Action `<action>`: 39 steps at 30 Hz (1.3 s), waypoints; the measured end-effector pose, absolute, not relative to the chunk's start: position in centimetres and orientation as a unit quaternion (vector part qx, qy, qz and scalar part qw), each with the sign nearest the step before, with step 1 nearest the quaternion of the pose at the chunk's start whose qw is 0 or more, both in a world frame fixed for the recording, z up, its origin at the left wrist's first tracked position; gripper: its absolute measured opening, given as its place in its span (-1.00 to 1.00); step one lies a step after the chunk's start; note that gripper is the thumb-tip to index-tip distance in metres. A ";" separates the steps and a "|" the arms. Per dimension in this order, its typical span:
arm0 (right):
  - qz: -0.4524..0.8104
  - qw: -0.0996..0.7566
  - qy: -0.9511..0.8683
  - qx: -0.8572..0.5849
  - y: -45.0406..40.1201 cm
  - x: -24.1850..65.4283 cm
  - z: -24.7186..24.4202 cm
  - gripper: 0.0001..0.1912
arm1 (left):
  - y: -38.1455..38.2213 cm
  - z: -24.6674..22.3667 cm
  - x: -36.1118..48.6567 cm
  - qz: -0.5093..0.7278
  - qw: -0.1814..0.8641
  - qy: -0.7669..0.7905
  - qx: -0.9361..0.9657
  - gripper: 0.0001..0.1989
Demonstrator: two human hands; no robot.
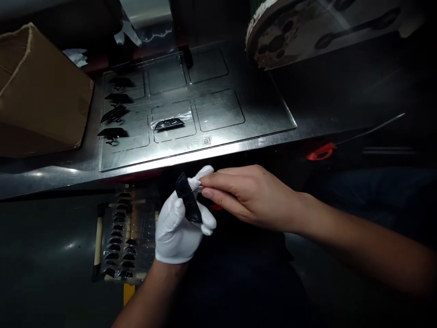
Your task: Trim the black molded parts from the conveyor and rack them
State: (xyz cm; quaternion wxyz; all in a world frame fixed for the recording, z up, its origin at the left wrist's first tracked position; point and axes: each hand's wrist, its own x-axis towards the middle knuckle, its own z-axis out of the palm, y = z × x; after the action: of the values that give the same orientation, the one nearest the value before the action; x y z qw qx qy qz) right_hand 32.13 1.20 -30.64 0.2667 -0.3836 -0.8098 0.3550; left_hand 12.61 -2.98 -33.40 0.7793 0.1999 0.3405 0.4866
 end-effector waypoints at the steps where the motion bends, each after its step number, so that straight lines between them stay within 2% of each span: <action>1: 0.355 0.263 -0.812 -0.382 1.2 32.2 -30.6 -0.68 | -3.0 -33.4 12.5 0.485 0.779 0.338 0.209 -0.62; 10: 0.339 0.271 -0.835 -0.340 1.2 32.9 -30.6 -0.68 | -2.9 -32.7 12.8 0.482 0.770 0.352 0.227 -0.64; 28: 0.398 0.260 -0.821 -0.317 -0.2 32.7 -31.2 -0.69 | -3.2 -32.7 13.2 0.484 0.782 0.360 0.159 -0.69; 31: 0.416 0.307 -0.791 -0.327 -0.2 33.1 -30.7 -0.71 | -3.0 -32.6 13.1 0.488 0.775 0.369 0.156 -0.69; 34: 0.384 0.343 -0.762 -0.393 0.3 34.2 -30.1 -0.65 | -3.0 -32.4 13.0 0.487 0.762 0.389 0.178 -0.69; 39: 0.273 0.296 -0.826 -0.395 1.7 34.8 -28.9 -0.61 | -3.4 -31.9 13.0 0.473 0.745 0.419 0.214 -0.66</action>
State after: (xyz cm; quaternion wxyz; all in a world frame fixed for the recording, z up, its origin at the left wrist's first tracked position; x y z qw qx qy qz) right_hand 34.76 1.70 -28.87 0.2958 -0.3952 -0.8257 0.2732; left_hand 13.01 -3.40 -31.95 0.7448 0.2141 0.4189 0.4732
